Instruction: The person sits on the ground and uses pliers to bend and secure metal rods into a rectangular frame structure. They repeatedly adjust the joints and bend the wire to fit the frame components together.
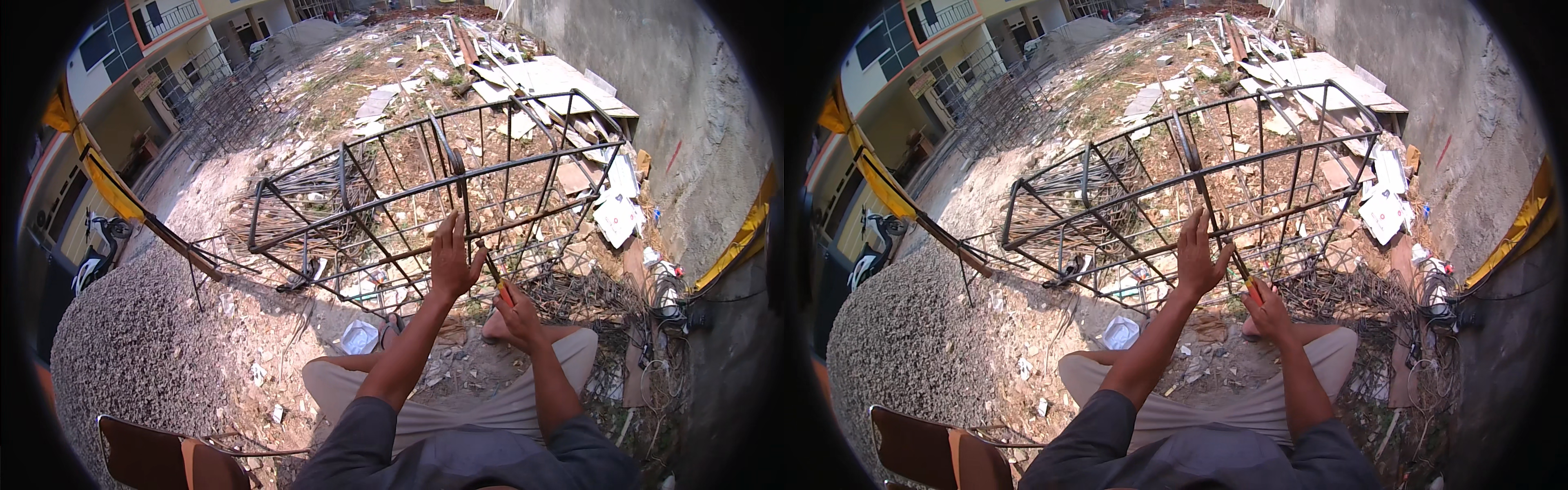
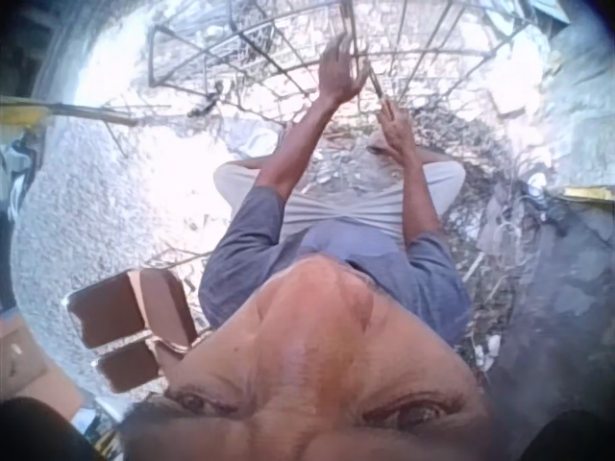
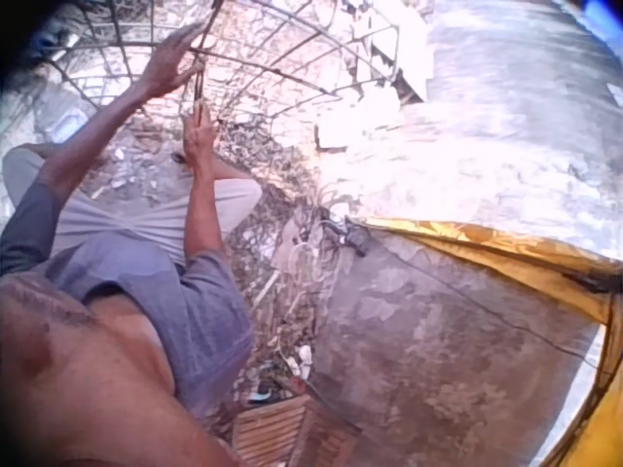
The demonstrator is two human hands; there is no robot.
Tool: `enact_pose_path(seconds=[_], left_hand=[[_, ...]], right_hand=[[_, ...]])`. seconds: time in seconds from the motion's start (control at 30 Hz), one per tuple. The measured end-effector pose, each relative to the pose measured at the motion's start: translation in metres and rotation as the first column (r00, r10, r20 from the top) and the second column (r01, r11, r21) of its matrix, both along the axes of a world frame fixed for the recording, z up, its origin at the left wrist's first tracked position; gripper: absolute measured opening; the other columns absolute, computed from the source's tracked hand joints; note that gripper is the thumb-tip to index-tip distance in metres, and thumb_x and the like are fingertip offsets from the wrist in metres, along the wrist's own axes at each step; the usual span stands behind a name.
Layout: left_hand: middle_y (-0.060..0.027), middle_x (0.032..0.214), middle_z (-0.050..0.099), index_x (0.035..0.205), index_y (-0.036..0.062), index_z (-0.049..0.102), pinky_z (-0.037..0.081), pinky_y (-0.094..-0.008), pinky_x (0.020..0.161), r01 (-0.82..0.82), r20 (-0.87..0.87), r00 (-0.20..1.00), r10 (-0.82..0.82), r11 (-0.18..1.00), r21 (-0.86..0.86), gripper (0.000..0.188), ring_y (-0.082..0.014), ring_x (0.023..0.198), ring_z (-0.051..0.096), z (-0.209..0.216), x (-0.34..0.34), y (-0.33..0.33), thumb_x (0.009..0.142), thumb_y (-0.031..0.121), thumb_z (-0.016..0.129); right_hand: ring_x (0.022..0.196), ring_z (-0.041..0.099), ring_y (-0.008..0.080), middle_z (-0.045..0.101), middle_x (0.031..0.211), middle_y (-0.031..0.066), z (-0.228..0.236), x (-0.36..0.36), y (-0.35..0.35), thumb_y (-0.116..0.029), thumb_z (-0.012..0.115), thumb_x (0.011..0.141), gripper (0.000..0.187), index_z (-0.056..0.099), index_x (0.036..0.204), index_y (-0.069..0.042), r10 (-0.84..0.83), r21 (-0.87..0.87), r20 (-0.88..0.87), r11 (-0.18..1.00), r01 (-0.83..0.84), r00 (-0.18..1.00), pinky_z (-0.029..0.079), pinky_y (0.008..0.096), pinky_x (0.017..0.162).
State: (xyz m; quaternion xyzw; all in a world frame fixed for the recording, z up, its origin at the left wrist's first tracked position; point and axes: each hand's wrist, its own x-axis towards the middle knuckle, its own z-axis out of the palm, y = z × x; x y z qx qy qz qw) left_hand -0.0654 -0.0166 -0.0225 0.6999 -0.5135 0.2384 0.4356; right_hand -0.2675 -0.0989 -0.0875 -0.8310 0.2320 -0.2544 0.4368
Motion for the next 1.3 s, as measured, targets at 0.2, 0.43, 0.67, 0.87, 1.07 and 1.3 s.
enact_pose_path(seconds=[0.2, 0.43, 0.67, 0.87, 1.07, 1.3], left_hand=[[-0.0224, 0.13, 0.066, 0.15, -0.0017, 0.047, 0.056, -0.0415, 0.09, 0.15, -0.672, 0.737, -0.073, 0.987, 0.057, 0.051, -0.0322, 0.108, 0.07, -0.078, -0.057, 0.044, 0.106, 0.019, 0.06], [-0.006, 0.077, 0.065, 0.123, -0.0005, 0.071, 0.049, -0.0303, 0.063, 0.121, -0.792, 0.576, -0.204, 0.979, -0.164, 0.034, -0.0114, 0.066, 0.059, -0.054, -0.097, 0.061, 0.112, 0.025, 0.051], [0.0034, 0.066, 0.05, 0.133, 0.0049, 0.07, 0.037, -0.0248, 0.055, 0.203, -0.87, 0.421, -0.257, 0.961, -0.186, 0.034, -0.0048, 0.059, 0.043, -0.073, -0.111, 0.058, 0.112, 0.026, 0.051], [0.0054, 0.067, 0.047, 0.138, 0.0042, 0.067, 0.037, -0.0253, 0.056, 0.232, -0.904, 0.297, -0.308, 0.941, -0.244, 0.035, -0.0049, 0.06, 0.042, -0.076, -0.136, 0.055, 0.112, 0.023, 0.051], [0.004, 0.067, 0.049, 0.125, -0.0007, 0.071, 0.038, -0.0259, 0.057, 0.149, -0.901, 0.366, -0.232, 0.971, -0.189, 0.033, -0.0055, 0.062, 0.045, -0.114, -0.131, 0.07, 0.113, 0.023, 0.051], [-0.0028, 0.066, 0.059, 0.115, 0.0023, 0.076, 0.043, -0.0314, 0.054, 0.077, -0.811, 0.563, -0.157, 0.988, -0.137, 0.028, -0.0105, 0.059, 0.054, -0.075, -0.093, 0.082, 0.109, 0.022, 0.057]], right_hand=[[0.069, 0.06, 0.012, 0.062, 0.082, 0.0002, -0.009, 0.018, 0.007, -0.029, 0.061, 0.108, 0.032, 0.06, 0.127, -0.004, 0.22, 0.693, 0.151, 0.672, -0.262, 0.964, 0.05, 0.0288, 0.063], [0.063, 0.051, 0.0057, 0.059, 0.08, -0.0036, -0.03, 0.035, 0.021, -0.034, 0.055, 0.111, 0.032, 0.064, 0.123, -0.006, 0.15, 0.641, 0.248, 0.716, -0.278, 0.957, 0.043, 0.025, 0.056], [0.066, 0.051, 0.0082, 0.055, 0.078, -0.0037, -0.019, 0.029, 0.012, -0.027, 0.055, 0.108, 0.02, 0.062, 0.109, -0.008, 0.128, 0.514, 0.07, 0.845, -0.146, 0.989, 0.041, 0.0285, 0.057], [0.08, 0.066, 0.0221, 0.067, 0.086, 0.0085, -0.024, 0.017, -0.015, -0.032, 0.057, 0.102, 0.029, 0.063, 0.108, -0.004, 0.018, 0.147, -0.061, 0.989, -0.009, 0.998, 0.05, 0.0378, 0.075], [0.099, 0.069, 0.0413, 0.072, 0.106, 0.0199, 0.002, 0.02, -0.01, -0.039, 0.057, 0.104, 0.044, 0.059, 0.134, -0.007, -0.032, 0.025, -0.241, 0.999, 0.04, 0.97, 0.053, 0.0473, 0.086], [0.105, 0.069, 0.0452, 0.071, 0.119, 0.0235, -0.003, 0.022, -0.004, -0.033, 0.058, 0.104, 0.05, 0.053, 0.147, -0.008, -0.186, -0.163, -0.222, 0.975, 0.151, 0.957, 0.054, 0.0529, 0.088]])
